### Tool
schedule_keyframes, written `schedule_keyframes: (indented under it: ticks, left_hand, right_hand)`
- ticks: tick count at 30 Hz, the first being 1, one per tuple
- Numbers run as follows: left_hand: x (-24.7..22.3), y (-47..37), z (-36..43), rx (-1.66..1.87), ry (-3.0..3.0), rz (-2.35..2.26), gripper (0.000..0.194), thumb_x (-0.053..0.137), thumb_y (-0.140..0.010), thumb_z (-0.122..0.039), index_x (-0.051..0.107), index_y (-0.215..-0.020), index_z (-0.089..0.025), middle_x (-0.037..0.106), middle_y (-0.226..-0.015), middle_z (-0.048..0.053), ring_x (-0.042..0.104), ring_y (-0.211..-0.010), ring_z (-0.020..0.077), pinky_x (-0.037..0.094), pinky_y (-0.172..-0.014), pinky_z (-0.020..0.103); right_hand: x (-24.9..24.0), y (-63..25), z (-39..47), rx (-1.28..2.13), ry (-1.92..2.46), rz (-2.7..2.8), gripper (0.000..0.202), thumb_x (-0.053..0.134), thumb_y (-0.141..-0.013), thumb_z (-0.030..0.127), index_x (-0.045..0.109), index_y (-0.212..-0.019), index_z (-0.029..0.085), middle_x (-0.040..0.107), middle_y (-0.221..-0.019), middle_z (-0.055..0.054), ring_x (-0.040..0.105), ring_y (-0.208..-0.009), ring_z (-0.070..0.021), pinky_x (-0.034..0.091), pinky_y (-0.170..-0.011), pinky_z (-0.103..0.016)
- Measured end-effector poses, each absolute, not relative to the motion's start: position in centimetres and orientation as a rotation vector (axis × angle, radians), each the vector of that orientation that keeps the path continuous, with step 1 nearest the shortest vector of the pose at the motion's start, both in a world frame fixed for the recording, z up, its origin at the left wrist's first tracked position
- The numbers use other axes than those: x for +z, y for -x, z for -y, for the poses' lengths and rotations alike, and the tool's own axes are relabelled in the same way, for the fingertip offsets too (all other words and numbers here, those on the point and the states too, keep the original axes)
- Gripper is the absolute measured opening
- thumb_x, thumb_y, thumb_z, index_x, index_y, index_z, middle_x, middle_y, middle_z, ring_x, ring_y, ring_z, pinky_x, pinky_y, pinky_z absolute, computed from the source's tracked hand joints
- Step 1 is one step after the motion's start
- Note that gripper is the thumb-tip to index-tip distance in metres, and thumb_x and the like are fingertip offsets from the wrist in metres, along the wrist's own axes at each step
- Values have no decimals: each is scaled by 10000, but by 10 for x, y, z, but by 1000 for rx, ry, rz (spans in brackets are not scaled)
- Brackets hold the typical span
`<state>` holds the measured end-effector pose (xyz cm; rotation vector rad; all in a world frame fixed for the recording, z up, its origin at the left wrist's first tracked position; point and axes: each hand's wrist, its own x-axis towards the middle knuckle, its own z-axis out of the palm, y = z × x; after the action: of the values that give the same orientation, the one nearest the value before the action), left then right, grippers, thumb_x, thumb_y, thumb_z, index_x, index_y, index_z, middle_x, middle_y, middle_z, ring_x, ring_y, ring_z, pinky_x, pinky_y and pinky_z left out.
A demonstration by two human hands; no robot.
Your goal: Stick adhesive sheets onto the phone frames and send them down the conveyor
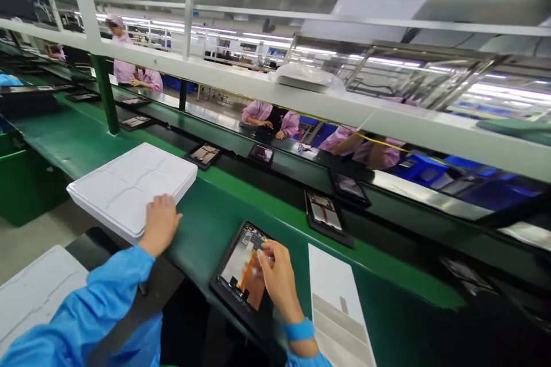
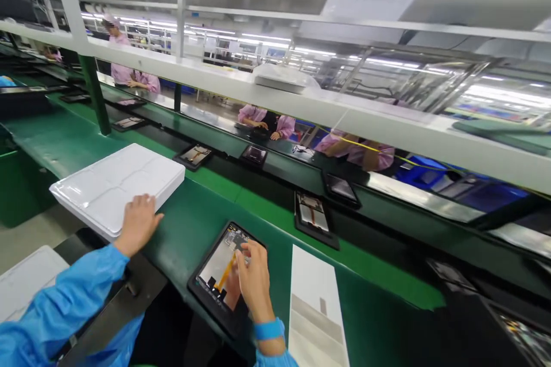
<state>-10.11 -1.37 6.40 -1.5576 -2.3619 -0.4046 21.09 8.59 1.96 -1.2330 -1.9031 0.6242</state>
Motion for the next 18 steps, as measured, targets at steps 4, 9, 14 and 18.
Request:
schedule_keyframes:
  ticks: [4, 9, 14, 18]
  left_hand:
    - [68, 149, 17, -138, 1540, 2542, 309, 460, -958, -338, 590, -1082, -87, 604, -1070, 192, 569, -1028, 318, 439, -834, 410]
    - [84, 170, 10, -89, 1648, 2580, 307, 507, -940, -377, 587, -1151, -168, 672, -1092, 116, 643, -971, 241, 458, -759, 307]
    - [131, 189, 9, -50, 1620, 2567, 359, 475, -934, -344, 598, -1215, -158, 669, -1171, 149, 648, -1032, 280, 464, -816, 341]
    - [172, 205, 54, 26, 1354, 2526, 396, 356, -948, -185, 550, -1285, -113, 669, -1065, 175, 649, -919, 280, 459, -805, 385]
  right_hand:
    - [31, -221, -36, 791, 1172, 1845, 231, 534, -904, 424, 652, -978, 240, 553, -1276, -137, 651, -975, -240, 597, -697, -360]
    - [33, -241, 0, 1050, 1085, 1800, 314, 552, -912, 499, 673, -1000, 223, 622, -1207, -128, 663, -1015, -233, 602, -773, -318]
    - [38, -255, 16, 1151, 1072, 1894, 356, 533, -926, 520, 690, -999, 210, 690, -1121, -100, 682, -993, -213, 575, -822, -268]
    - [35, -259, 25, 1165, 1074, 1917, 360, 555, -908, 529, 709, -997, 216, 727, -1063, -88, 697, -1004, -224, 571, -865, -266]
